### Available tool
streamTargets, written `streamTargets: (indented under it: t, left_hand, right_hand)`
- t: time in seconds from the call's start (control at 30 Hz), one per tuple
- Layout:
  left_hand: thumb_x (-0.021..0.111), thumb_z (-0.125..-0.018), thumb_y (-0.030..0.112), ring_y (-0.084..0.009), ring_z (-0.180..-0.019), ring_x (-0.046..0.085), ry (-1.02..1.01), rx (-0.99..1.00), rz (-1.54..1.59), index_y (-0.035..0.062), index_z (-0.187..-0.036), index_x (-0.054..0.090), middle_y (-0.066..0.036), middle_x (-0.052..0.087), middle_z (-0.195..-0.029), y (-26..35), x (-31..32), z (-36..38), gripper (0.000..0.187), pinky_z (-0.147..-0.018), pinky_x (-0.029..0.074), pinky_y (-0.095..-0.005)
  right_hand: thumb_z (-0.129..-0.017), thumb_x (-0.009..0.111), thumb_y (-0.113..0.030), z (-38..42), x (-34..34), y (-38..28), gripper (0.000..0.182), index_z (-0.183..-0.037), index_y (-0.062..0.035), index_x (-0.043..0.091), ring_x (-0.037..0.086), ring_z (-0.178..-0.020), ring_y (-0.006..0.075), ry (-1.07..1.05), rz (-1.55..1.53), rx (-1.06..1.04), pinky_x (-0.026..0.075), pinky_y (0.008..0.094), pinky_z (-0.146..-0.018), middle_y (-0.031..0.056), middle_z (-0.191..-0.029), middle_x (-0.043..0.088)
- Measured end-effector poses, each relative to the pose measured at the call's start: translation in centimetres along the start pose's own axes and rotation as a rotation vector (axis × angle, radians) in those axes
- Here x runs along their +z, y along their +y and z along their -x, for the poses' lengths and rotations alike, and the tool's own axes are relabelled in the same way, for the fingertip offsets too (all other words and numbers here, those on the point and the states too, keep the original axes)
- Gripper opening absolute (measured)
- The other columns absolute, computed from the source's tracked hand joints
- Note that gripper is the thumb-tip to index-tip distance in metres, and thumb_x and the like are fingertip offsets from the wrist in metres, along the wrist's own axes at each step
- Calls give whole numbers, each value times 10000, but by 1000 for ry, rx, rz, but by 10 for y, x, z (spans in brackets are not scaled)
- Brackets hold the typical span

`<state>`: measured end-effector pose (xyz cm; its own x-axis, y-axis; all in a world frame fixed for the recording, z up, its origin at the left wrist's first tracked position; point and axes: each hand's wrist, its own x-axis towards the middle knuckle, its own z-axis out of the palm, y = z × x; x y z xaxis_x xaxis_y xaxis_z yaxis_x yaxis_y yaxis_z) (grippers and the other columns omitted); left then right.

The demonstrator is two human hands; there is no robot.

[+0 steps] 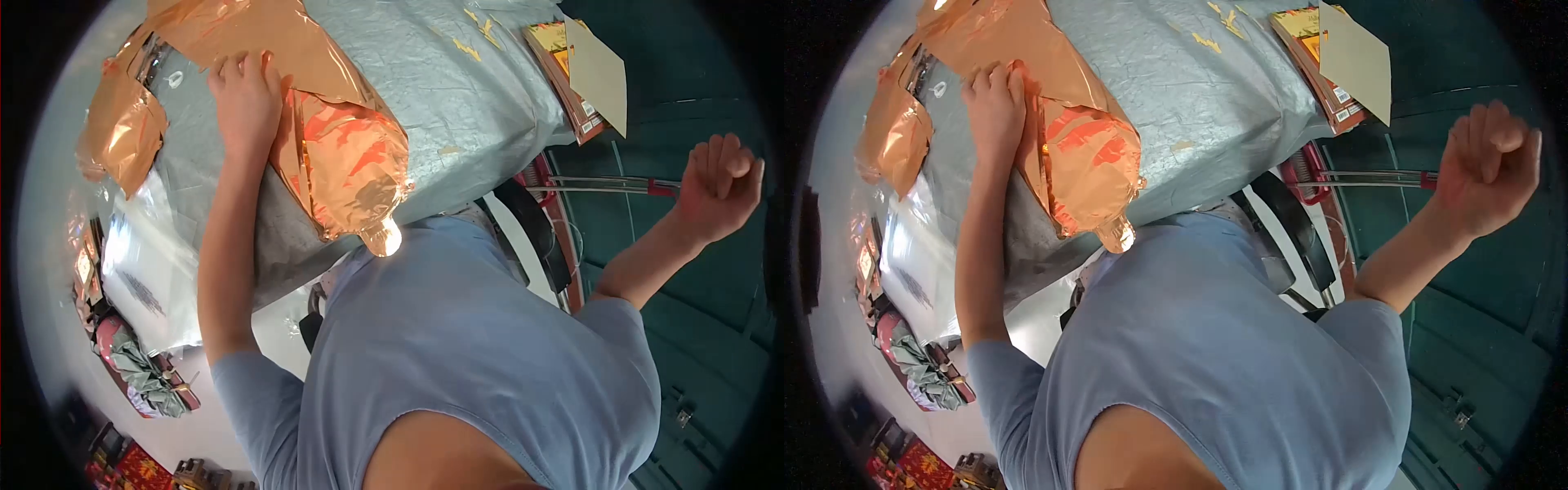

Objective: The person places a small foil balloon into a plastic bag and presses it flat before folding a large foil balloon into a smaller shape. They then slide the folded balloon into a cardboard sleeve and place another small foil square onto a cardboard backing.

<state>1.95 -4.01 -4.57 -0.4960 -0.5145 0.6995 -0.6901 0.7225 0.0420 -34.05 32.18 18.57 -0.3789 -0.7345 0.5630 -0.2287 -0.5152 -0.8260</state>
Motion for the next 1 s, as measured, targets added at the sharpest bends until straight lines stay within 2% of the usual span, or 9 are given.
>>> streamTargets:
  t: [0.1,0.17,0.2,0.27,0.37,0.47,0.6,0.8,1.0]
  left_hand:
    - [619,-975,179,-404,-1258,508,25,2,1,28,-1146,679,-174,666,-1179,-6,-5,-7,236,-1069,413,-484]
    - [614,-974,175,-409,-1256,505,40,-33,44,21,-1160,677,-176,665,-1180,-10,-18,-19,250,-1063,416,-484]
    - [609,-974,172,-414,-1254,502,51,-74,119,13,-1174,674,-178,664,-1181,-11,-26,-25,264,-1056,418,-485]
    - [600,-974,169,-431,-1252,509,27,-149,140,5,-1208,669,-196,661,-1207,-21,-47,-42,294,-1035,432,-486]
    - [604,-979,181,-447,-1271,509,-115,-407,396,0,-1227,664,-217,662,-1223,-28,-68,-52,313,-1020,446,-488]
    - [623,-983,218,-464,-1323,482,-198,-274,442,-23,-1349,563,-267,565,-1381,-16,-54,-23,442,-1081,427,-504]
    - [644,-978,248,-541,-1416,372,-166,-140,236,-65,-1459,428,-336,367,-1544,8,-28,11,613,-1181,354,-548]
    - [639,-988,316,-558,-1465,293,-186,-106,134,-60,-1517,376,-349,311,-1581,13,-17,18,701,-1210,298,-577]
    - [595,-1011,388,-533,-1492,270,-218,-123,119,-50,-1528,379,-335,300,-1598,16,-12,22,711,-1223,264,-584]
  right_hand:
    - [-1082,438,-182,-7,27,10,388,-859,25,679,454,-620,61,-224,-170,30,256,249,-542,7,-704,593]
    - [-1079,436,-228,-5,28,19,425,-879,47,690,565,-730,70,-104,752,-218,380,210,-620,54,-826,670]
    - [-1055,478,-188,-5,47,18,347,-914,53,684,657,-873,110,-45,679,20,497,214,-787,80,-936,692]
    - [-1054,519,-200,-22,74,38,323,-973,55,699,676,-990,140,-150,607,117,511,241,-891,89,-990,695]
    - [-1046,580,-200,-55,132,74,268,-1092,21,725,652,-1033,133,-453,499,177,496,262,-863,66,-1071,701]
    - [-1059,585,-253,-74,177,160,344,-1301,-27,679,606,-1219,154,-635,403,17,478,272,-991,54,-1293,654]
    - [-1054,562,-388,-82,228,286,575,-1505,-38,496,503,-1397,289,-564,564,-74,439,385,-1123,150,-1512,519]
    - [-1040,557,-377,-83,282,342,683,-1516,79,379,396,-1469,420,-530,696,-75,374,451,-1190,322,-1569,392]
    - [-1066,513,-394,-78,295,345,673,-1490,116,398,366,-1480,430,-549,780,-101,340,434,-1208,334,-1577,368]
